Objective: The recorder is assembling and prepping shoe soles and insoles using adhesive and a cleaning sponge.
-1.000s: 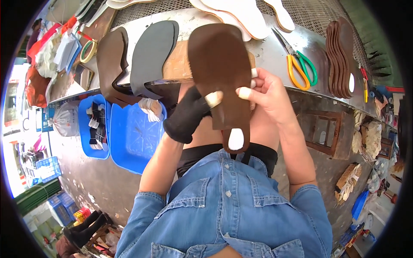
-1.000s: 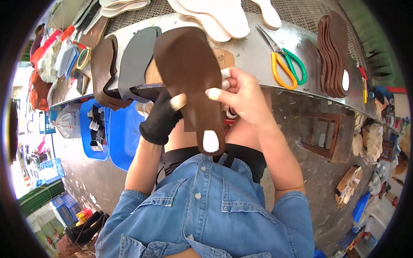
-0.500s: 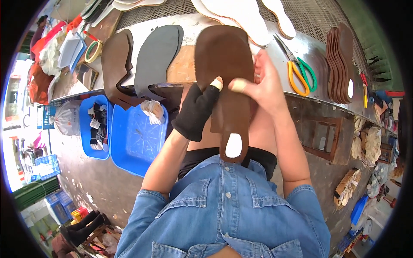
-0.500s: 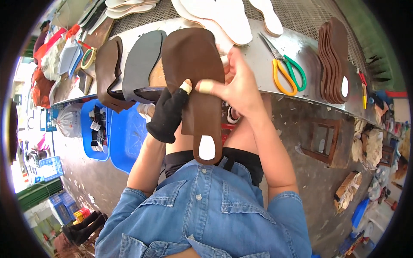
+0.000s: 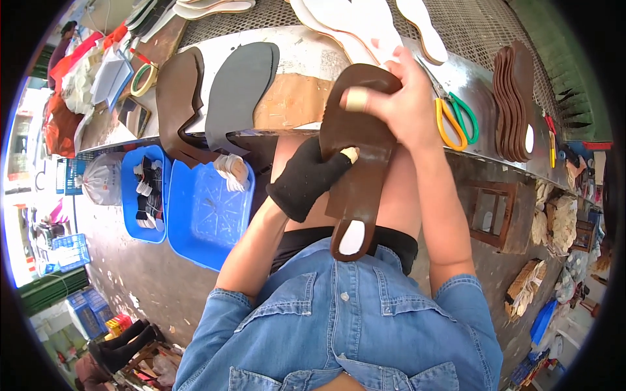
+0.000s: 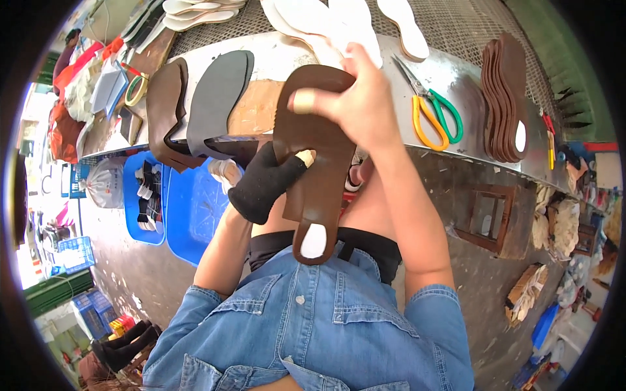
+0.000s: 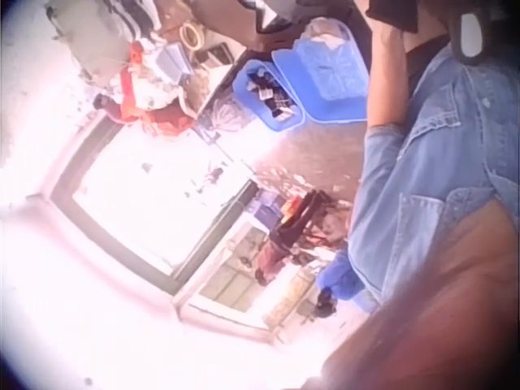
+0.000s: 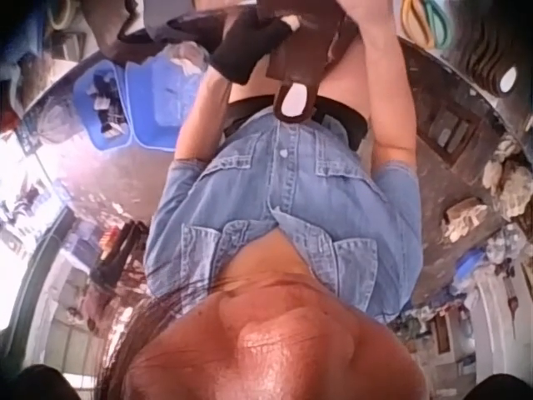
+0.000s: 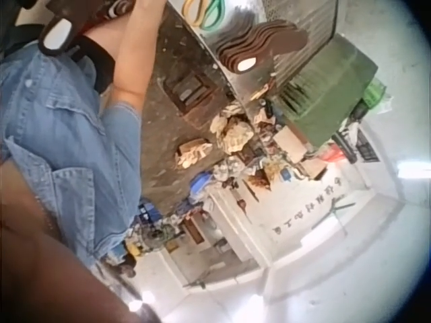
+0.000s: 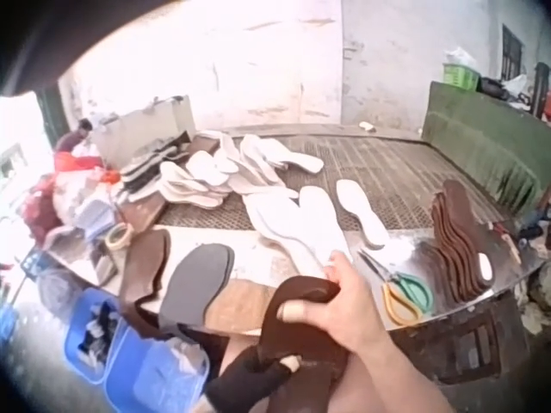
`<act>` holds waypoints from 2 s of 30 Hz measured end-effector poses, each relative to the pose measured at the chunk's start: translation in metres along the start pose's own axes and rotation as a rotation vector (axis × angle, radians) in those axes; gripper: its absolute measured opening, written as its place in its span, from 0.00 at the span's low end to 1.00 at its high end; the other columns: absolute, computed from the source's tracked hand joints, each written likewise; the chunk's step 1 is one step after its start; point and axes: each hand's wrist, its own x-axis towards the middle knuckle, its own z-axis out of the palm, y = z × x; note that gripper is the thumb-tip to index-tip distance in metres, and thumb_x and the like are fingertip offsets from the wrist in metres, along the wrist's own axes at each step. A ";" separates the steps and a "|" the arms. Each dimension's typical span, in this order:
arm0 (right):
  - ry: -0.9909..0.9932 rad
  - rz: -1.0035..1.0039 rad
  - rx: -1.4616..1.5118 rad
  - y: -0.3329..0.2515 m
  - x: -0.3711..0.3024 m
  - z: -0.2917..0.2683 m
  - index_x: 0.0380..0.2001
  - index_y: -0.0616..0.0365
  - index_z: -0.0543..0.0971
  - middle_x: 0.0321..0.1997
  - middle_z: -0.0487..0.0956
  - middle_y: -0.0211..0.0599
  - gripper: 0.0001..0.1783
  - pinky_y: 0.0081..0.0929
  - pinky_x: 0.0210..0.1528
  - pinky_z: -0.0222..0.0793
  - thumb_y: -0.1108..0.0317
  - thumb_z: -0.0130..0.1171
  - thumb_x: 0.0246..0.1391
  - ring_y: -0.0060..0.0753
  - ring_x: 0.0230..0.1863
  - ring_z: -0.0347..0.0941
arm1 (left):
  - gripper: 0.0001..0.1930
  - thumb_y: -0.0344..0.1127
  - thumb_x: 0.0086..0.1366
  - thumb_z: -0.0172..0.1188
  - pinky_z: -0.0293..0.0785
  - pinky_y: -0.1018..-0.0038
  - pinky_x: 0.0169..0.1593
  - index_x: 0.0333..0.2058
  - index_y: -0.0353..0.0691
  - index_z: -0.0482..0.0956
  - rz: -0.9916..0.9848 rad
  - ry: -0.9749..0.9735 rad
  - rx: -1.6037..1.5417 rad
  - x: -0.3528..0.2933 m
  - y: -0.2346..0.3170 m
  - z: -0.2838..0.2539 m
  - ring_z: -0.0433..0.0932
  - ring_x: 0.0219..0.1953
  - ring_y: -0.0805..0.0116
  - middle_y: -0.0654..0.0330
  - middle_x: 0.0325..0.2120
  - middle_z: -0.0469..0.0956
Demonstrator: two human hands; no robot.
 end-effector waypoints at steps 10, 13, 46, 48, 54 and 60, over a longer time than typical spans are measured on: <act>-0.041 -0.198 -0.538 -0.018 -0.050 0.015 0.38 0.63 0.75 0.31 0.77 0.43 0.25 0.31 0.32 0.70 0.62 0.70 0.36 0.43 0.30 0.75 | 0.15 0.41 0.61 0.52 0.68 0.71 0.30 0.33 0.31 0.72 0.211 0.337 0.067 0.032 -0.005 -0.016 0.72 0.25 0.71 0.56 0.20 0.75; 0.012 -0.055 -0.636 -0.015 -0.052 0.027 0.38 0.63 0.75 0.32 0.77 0.44 0.21 0.34 0.33 0.70 0.65 0.67 0.39 0.49 0.30 0.75 | 0.16 0.43 0.61 0.51 0.68 0.65 0.30 0.31 0.32 0.70 0.288 0.312 0.183 0.033 0.022 -0.010 0.74 0.24 0.62 0.51 0.21 0.75; -0.155 0.425 0.415 -0.002 -0.050 -0.012 0.33 0.63 0.79 0.25 0.77 0.27 0.10 0.14 0.27 0.68 0.67 0.55 0.55 0.12 0.25 0.70 | 0.15 0.36 0.62 0.57 0.71 0.81 0.29 0.42 0.30 0.75 0.245 0.082 -0.237 0.028 0.022 -0.014 0.74 0.27 0.79 0.62 0.27 0.78; -0.063 0.329 0.396 -0.006 -0.052 -0.006 0.33 0.64 0.79 0.24 0.77 0.25 0.10 0.11 0.19 0.61 0.67 0.57 0.54 0.08 0.21 0.66 | 0.17 0.36 0.61 0.58 0.71 0.82 0.30 0.45 0.31 0.72 0.281 0.071 -0.155 0.024 0.025 -0.009 0.74 0.29 0.79 0.61 0.30 0.77; -0.177 0.372 0.399 -0.006 -0.060 -0.013 0.38 0.63 0.75 0.23 0.76 0.25 0.11 0.08 0.15 0.57 0.68 0.56 0.53 0.06 0.20 0.66 | 0.22 0.34 0.59 0.59 0.72 0.81 0.32 0.50 0.32 0.66 0.422 0.104 -0.189 0.026 0.023 -0.008 0.75 0.34 0.76 0.59 0.36 0.77; -0.086 0.413 0.482 -0.001 -0.061 -0.010 0.40 0.63 0.74 0.27 0.76 0.27 0.13 0.07 0.16 0.59 0.68 0.57 0.52 0.09 0.19 0.68 | 0.20 0.32 0.59 0.59 0.73 0.81 0.32 0.47 0.33 0.66 0.368 0.058 -0.256 0.026 0.022 -0.001 0.75 0.36 0.75 0.57 0.39 0.75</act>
